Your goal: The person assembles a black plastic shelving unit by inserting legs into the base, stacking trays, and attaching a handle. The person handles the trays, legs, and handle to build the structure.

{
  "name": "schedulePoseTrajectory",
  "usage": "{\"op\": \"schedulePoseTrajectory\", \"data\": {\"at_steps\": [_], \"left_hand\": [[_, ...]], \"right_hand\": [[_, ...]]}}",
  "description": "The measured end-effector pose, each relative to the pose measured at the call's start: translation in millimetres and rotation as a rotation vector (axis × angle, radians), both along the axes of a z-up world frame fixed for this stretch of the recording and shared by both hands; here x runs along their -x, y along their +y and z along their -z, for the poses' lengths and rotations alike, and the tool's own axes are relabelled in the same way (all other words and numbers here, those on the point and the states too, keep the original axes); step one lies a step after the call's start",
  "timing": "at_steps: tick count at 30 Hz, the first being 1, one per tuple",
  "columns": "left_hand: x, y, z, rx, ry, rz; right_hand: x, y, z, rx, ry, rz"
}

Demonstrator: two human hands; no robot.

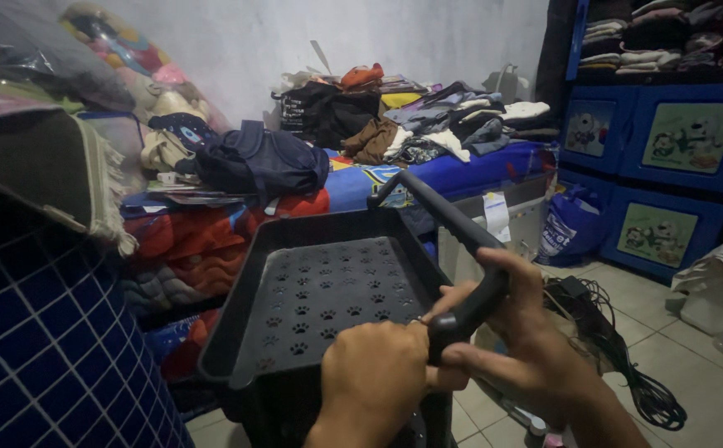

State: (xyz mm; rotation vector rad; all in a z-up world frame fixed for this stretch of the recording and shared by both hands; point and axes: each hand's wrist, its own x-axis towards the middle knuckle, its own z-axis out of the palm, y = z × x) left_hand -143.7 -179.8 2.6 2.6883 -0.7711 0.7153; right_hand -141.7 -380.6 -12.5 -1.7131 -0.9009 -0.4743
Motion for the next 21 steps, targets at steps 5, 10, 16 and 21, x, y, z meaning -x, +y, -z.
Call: {"op": "schedulePoseTrajectory", "data": {"at_steps": [5,10,16,21], "left_hand": [[-1.0,0.2,4.5,-0.017,-0.026,0.031],[-6.4,3.2,10.1,-0.035,-0.184,0.056],[-8.1,-4.3,12.2,-0.039,-0.095,0.04],[-9.7,-5.9,13.7,0.035,-0.165,0.064]], "right_hand": [[-9.1,-2.1,-0.8,-0.03,0.127,-0.042],[-11.3,6.5,-14.5,-0.207,0.068,-0.267],[2.6,29.2,-48.5,-0.776,0.688,-0.013],[-10.1,46.9,-43.5,-1.122,0.543,-0.252]]}}
